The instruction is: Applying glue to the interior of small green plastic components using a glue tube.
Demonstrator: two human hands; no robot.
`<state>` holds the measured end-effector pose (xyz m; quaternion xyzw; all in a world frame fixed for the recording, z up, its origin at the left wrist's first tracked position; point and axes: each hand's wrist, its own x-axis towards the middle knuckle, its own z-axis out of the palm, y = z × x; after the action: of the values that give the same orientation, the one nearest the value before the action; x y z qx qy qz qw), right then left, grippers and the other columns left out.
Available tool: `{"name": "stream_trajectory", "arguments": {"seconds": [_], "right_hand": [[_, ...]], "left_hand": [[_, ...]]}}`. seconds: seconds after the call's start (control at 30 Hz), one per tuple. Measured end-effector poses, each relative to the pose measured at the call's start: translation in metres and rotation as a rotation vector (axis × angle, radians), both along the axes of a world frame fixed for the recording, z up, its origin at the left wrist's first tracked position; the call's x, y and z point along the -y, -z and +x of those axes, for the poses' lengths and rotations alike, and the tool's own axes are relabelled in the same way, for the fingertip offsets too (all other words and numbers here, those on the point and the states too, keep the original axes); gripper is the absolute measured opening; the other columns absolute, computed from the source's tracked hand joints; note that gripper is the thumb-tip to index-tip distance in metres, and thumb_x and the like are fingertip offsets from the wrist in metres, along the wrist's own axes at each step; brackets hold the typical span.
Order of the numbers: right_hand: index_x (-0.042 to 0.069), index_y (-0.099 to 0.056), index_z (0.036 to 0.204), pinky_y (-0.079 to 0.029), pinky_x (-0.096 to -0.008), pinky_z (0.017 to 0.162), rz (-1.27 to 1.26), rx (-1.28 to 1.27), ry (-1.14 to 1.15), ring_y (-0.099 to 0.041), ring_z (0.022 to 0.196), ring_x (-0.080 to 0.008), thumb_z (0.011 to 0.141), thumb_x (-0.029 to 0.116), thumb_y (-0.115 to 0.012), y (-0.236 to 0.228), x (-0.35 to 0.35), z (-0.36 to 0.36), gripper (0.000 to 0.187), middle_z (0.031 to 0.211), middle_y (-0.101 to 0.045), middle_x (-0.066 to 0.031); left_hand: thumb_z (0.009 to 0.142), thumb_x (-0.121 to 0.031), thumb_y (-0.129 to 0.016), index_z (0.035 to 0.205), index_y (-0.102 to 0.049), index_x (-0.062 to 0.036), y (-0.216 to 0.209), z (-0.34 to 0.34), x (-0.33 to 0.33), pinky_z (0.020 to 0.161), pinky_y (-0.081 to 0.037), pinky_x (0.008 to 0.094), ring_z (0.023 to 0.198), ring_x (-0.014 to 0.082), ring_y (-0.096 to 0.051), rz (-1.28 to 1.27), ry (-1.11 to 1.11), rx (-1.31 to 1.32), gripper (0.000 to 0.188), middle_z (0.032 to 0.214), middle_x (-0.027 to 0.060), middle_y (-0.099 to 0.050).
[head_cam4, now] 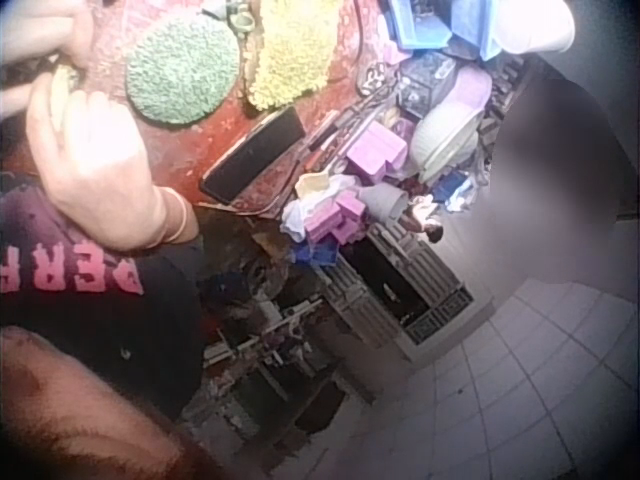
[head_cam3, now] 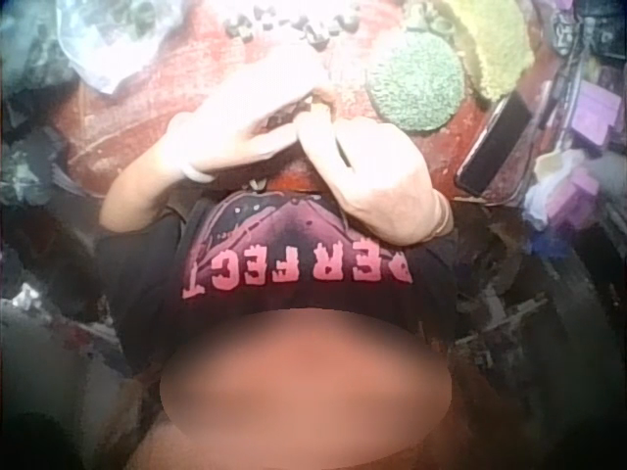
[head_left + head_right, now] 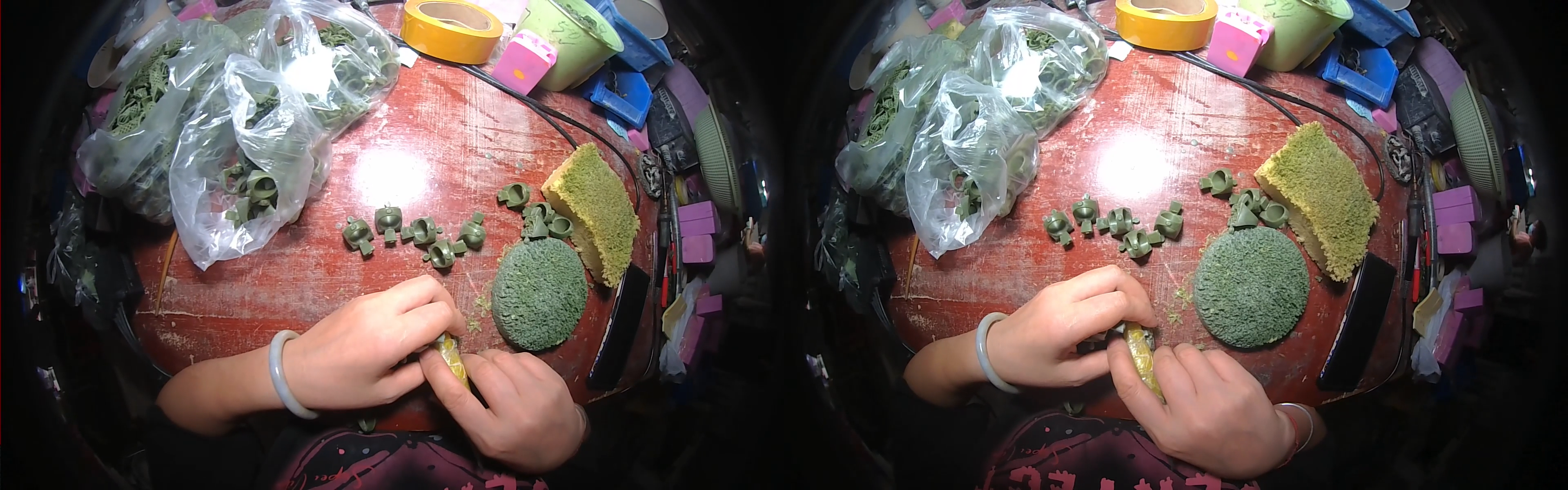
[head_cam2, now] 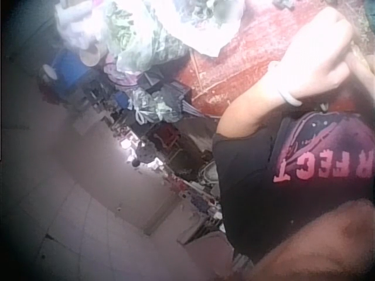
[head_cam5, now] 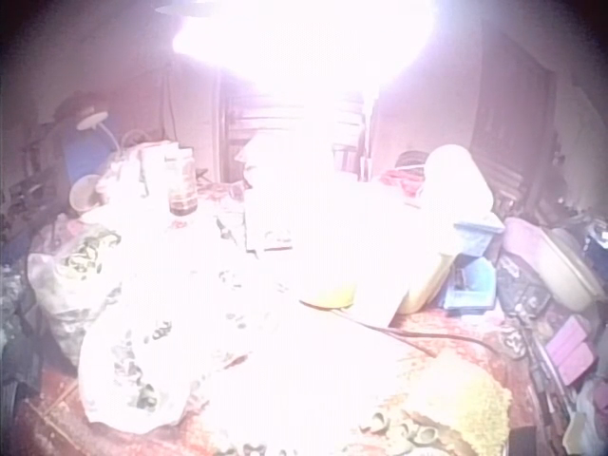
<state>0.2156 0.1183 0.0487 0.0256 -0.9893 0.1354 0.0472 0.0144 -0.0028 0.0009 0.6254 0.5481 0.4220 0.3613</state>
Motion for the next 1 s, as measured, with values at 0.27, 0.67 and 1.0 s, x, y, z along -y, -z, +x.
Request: {"name": "stream_trajectory", "arguments": {"seconds": [0.27,0.67,1.0], "right_hand": [[0.002,-0.074,0.129,-0.053,-0.0305,0.066,-0.006,-0.004,0.003,-0.065,0.077,-0.0185,0.086,0.014,-0.068,0.001,0.000,0.000,0.044,0.091,-0.063,-0.0067],[0.001,-0.071,0.125,-0.045,-0.0276,0.062,0.030,-0.093,-0.035,-0.059,0.072,-0.0148,0.089,0.018,-0.064,0.013,-0.002,0.001,0.040,0.080,-0.055,-0.0024],[0.001,-0.071,0.126,-0.045,-0.0276,0.062,0.016,-0.091,-0.034,-0.059,0.073,-0.0149,0.090,0.017,-0.064,0.012,-0.002,0.001,0.040,0.082,-0.055,-0.0028]], "left_hand": [[0.085,0.002,-0.072,0.118,-0.066,0.0036,0.000,0.000,0.000,0.092,-0.057,0.0412,0.104,0.0361,-0.068,-0.003,0.005,0.007,0.034,0.113,0.0188,-0.063],[0.084,0.001,-0.073,0.118,-0.066,0.0036,0.001,0.000,0.000,0.092,-0.057,0.0414,0.104,0.0363,-0.067,0.019,0.003,0.005,0.035,0.112,0.0188,-0.063],[0.082,0.002,-0.072,0.115,-0.065,0.0032,0.003,0.000,-0.001,0.092,-0.056,0.0417,0.103,0.0365,-0.067,0.026,0.001,0.019,0.034,0.111,0.0184,-0.063]]}}
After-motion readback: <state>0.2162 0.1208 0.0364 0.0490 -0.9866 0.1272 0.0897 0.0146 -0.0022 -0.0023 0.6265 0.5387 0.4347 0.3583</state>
